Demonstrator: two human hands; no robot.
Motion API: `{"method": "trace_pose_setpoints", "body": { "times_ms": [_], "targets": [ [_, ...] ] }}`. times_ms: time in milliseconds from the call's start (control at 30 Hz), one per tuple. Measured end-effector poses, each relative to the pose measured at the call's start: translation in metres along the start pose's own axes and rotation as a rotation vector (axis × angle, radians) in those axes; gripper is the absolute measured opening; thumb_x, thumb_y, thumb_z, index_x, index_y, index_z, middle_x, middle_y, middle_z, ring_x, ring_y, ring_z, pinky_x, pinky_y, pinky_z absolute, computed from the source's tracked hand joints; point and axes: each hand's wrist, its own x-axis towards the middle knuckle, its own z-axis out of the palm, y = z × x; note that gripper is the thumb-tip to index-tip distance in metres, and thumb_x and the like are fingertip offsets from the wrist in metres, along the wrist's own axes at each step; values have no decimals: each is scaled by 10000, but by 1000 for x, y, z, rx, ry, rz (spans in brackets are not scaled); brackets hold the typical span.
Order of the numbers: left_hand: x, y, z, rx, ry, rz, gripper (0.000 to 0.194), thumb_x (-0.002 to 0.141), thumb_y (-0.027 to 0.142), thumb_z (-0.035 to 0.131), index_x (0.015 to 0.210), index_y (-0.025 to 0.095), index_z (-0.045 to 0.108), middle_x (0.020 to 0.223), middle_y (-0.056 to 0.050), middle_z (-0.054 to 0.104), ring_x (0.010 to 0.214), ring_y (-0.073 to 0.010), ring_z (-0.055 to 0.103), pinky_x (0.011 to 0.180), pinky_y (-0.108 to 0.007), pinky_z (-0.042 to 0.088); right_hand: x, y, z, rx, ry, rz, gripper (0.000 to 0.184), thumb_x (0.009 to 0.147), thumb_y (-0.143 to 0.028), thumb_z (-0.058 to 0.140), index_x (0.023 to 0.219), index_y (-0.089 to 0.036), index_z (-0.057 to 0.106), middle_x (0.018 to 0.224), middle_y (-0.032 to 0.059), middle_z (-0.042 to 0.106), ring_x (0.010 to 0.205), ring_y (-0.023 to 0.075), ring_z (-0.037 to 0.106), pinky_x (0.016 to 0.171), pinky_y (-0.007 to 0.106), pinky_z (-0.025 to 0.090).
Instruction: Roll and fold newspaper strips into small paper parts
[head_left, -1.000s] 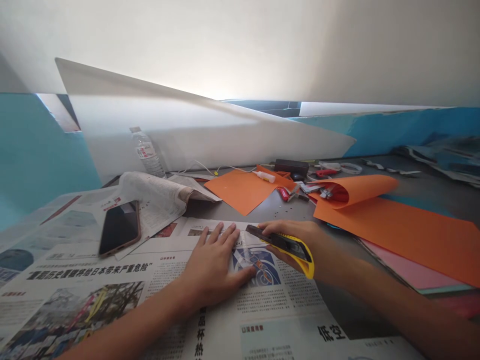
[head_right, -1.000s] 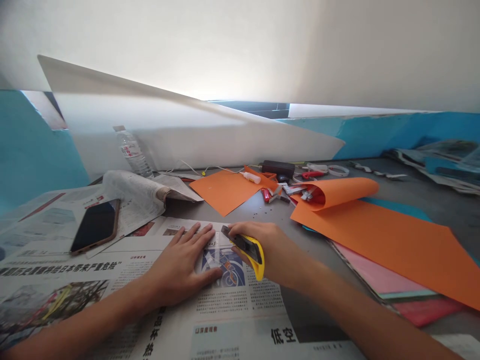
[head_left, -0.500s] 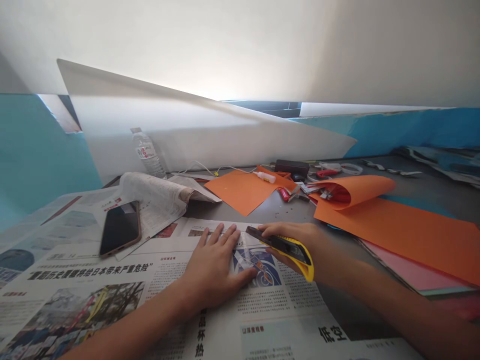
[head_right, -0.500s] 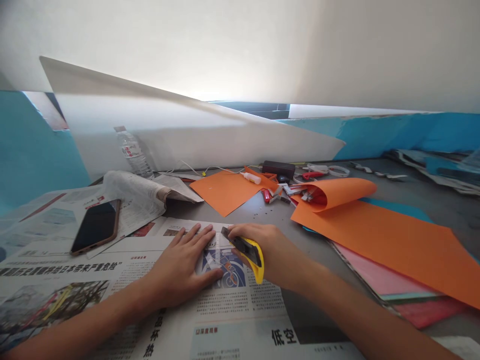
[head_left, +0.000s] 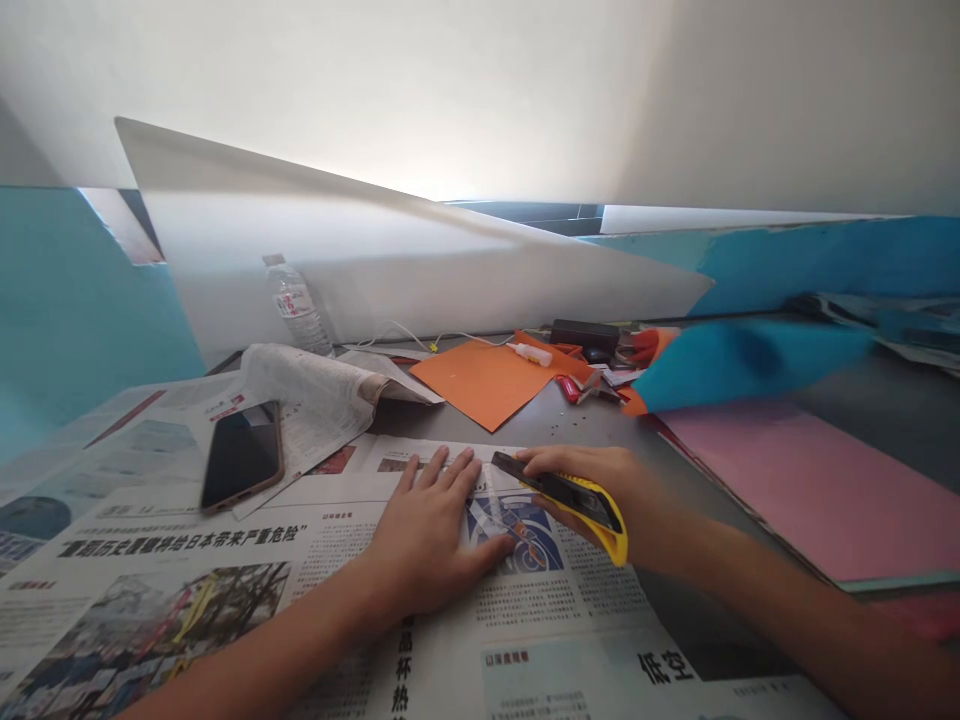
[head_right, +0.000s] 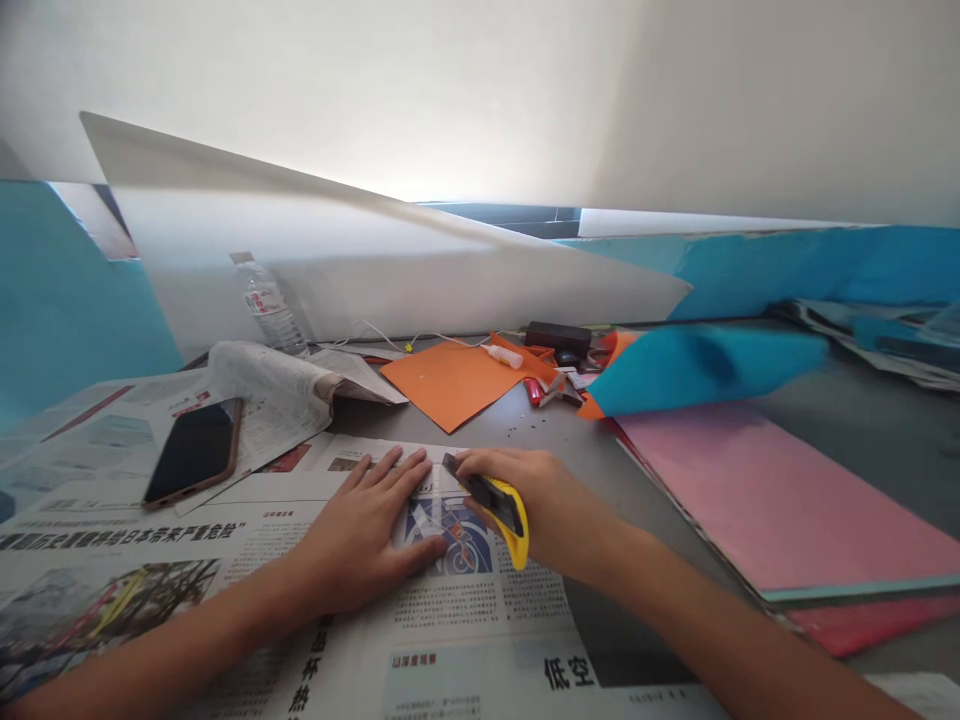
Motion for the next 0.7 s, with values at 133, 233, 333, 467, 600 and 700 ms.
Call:
{"method": "trace_pose_setpoints", "body": {
  "times_ms": [133, 233, 333, 467, 600, 700],
  "targets": [
    [0, 0, -1, 10, -9, -4, 879, 835, 755, 357, 1488, 168, 324, 1551, -66, 279, 1442, -334, 175, 1170, -548, 135, 1, 1, -1, -14, 0, -12, 220, 875, -223, 631, 1095, -215, 625, 1185, 88, 690, 1049, 226, 673, 908, 331, 544],
    [0, 0, -1, 2, -1, 0, 868, 836, 755, 355, 1485, 179, 333, 1549, -66, 287, 1442, -334, 179, 1167, -553, 139, 1, 2, 0, -8, -4, -19, 226, 869, -230, 638, 1094, -211, 623, 1168, 90, 696, 1057, 233, 669, 912, 343, 543],
    [0, -1, -1, 4, -6, 3, 865, 833, 751, 371, 1483, 181, 337, 1547, -60, 292, 1440, -335, 185, 1168, -551, 142, 1, 2, 1, -3, 6, -27, 202, 873, -244, 632, 1072, -214, 625, 1159, 82, 701, 1036, 230, 677, 898, 344, 549],
    [0, -2, 0, -4, 6, 13, 855, 826, 758, 381, 1474, 199, 360, 1543, -60, 305, 1440, -326, 193, 1173, -543, 134, 2, -2, -5, 18, 136, 47, 202, 850, -232, 653, 1051, -224, 639, 1077, 63, 726, 951, 220, 701, 813, 313, 578],
    [0, -4, 0, -19, 7, 12, 879, 817, 777, 368, 1476, 196, 356, 1543, -64, 305, 1440, -327, 190, 1175, -537, 136, 5, -2, -20, 33, 471, 140, 194, 823, -242, 689, 1010, -229, 642, 1074, 63, 716, 972, 228, 694, 814, 313, 582],
    [0, -4, 0, -18, 2, 3, 885, 816, 777, 367, 1478, 189, 351, 1542, -57, 305, 1440, -332, 190, 1174, -541, 137, 7, 3, -28, -21, 619, 176, 181, 817, -263, 697, 987, -234, 640, 1100, 68, 709, 1037, 255, 672, 842, 351, 579]
  ]
}}
